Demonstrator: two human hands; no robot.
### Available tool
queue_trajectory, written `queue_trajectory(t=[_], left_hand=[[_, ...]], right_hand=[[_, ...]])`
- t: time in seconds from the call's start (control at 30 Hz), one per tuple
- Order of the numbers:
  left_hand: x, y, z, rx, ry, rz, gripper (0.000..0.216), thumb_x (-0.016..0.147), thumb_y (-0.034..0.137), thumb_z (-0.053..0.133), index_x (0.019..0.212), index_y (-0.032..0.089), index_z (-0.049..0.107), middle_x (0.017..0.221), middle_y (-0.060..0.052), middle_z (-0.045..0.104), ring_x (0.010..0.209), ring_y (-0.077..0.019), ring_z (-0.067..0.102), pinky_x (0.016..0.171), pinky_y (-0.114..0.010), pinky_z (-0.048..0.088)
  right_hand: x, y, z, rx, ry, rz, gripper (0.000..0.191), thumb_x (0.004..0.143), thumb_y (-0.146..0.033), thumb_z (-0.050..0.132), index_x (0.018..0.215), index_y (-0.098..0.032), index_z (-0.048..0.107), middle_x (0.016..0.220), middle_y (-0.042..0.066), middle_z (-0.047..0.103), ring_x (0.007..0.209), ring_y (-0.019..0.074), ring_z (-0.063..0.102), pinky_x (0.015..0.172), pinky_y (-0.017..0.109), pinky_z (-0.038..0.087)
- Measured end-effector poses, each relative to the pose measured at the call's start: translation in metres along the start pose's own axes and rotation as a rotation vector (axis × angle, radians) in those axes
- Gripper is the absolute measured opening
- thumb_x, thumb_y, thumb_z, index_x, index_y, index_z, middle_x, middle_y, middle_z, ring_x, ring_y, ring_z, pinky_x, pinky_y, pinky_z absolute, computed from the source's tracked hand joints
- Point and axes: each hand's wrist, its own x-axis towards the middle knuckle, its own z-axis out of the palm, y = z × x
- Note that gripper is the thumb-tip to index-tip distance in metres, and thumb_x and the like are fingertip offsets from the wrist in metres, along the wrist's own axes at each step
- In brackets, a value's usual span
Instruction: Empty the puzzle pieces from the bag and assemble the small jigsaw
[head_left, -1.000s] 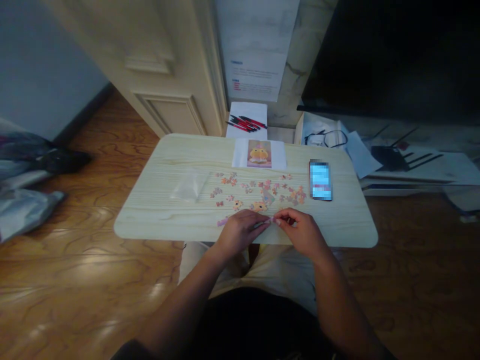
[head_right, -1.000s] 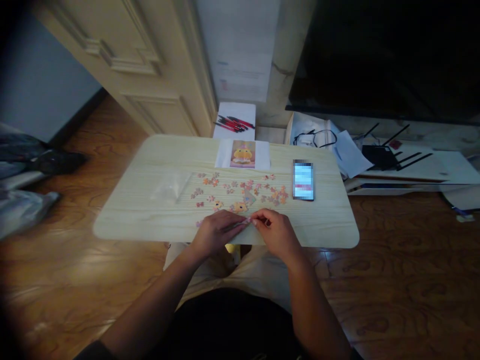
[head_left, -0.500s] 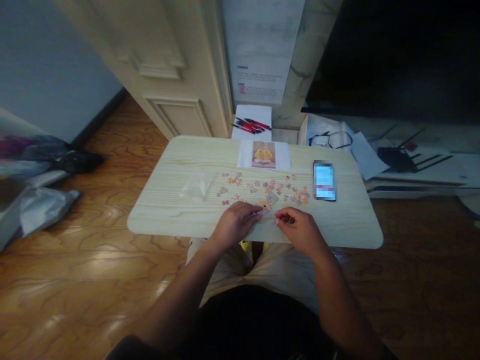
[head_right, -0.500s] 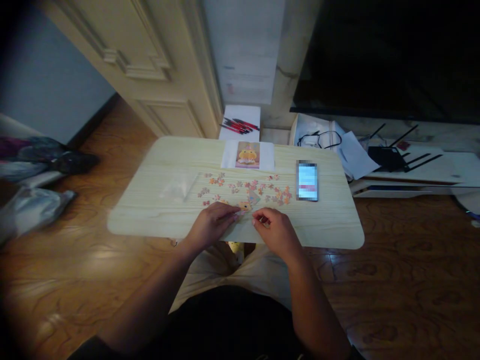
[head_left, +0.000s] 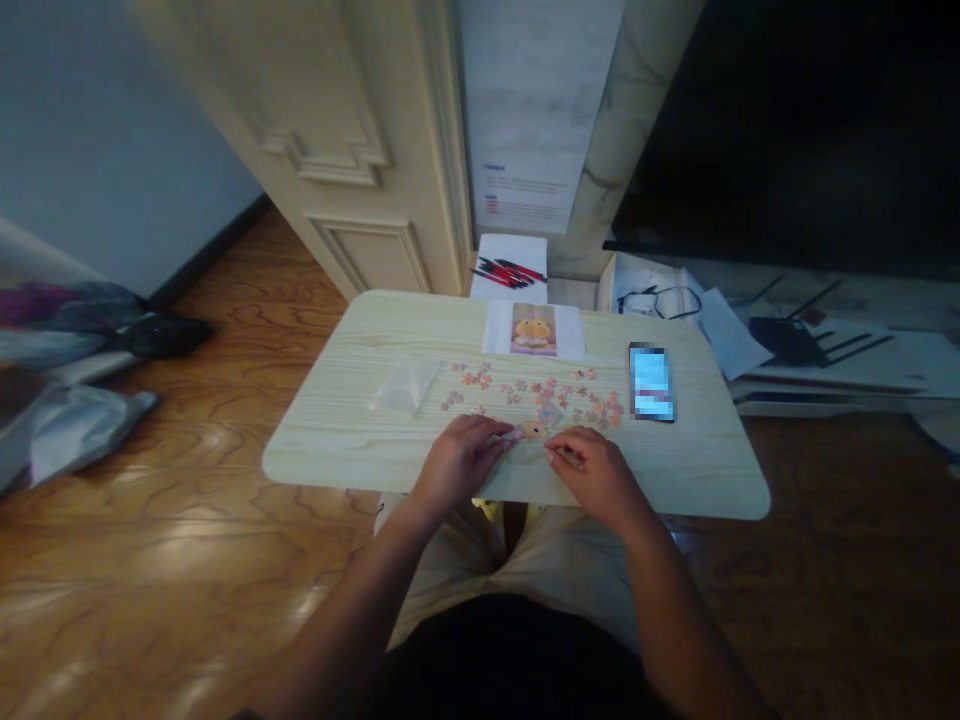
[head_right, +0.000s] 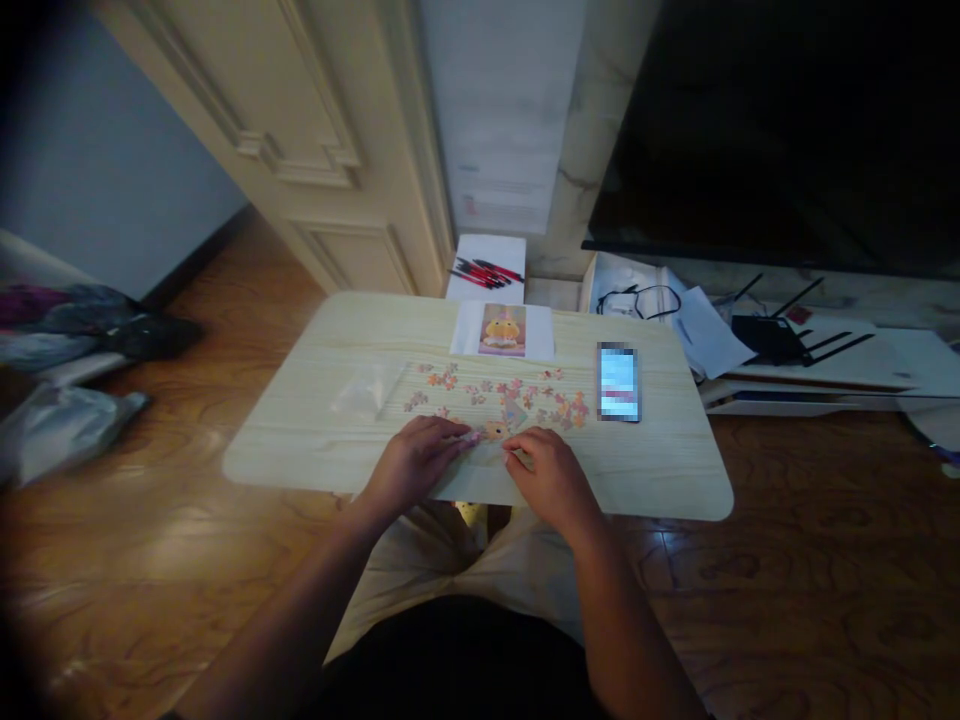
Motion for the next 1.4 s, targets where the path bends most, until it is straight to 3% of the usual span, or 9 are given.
queue_trajectory(t=[0.4,0.9,1.4], left_hand=[[0.004,-0.019,-0.016,0.071,0.021,-0.088,0.022,0.097,0.03,0.062,0.115,0.025,0.074,0.108,-0.006,0.072,0.101,-0.0224,0.065,0.093,-0.039,0.054],[0.034,-0.024,-0.002,0.156,-0.061,0.014,0.021,0.096,0.03,0.064,0.11,0.024,0.078,0.099,-0.007,0.074,0.088,-0.0204,0.067,0.084,-0.036,0.053],[0.048,-0.028,-0.002,0.249,-0.148,0.018,0.026,0.096,0.029,0.062,0.118,0.029,0.076,0.109,-0.006,0.074,0.098,-0.0233,0.066,0.084,-0.039,0.049]], right_hand=[[-0.001,0.008,-0.002,-0.066,0.03,-0.053,0.022,0.089,-0.013,0.066,0.103,-0.026,0.077,0.109,0.004,0.074,0.11,0.0235,0.064,0.102,0.043,0.05],[-0.001,0.005,-0.005,-0.06,0.031,-0.031,0.024,0.089,-0.012,0.064,0.104,-0.026,0.076,0.109,0.005,0.074,0.11,0.024,0.062,0.102,0.044,0.051],[0.011,0.012,-0.002,-0.053,0.049,-0.075,0.021,0.09,-0.013,0.066,0.104,-0.026,0.076,0.107,0.004,0.074,0.109,0.0239,0.062,0.1,0.043,0.051]])
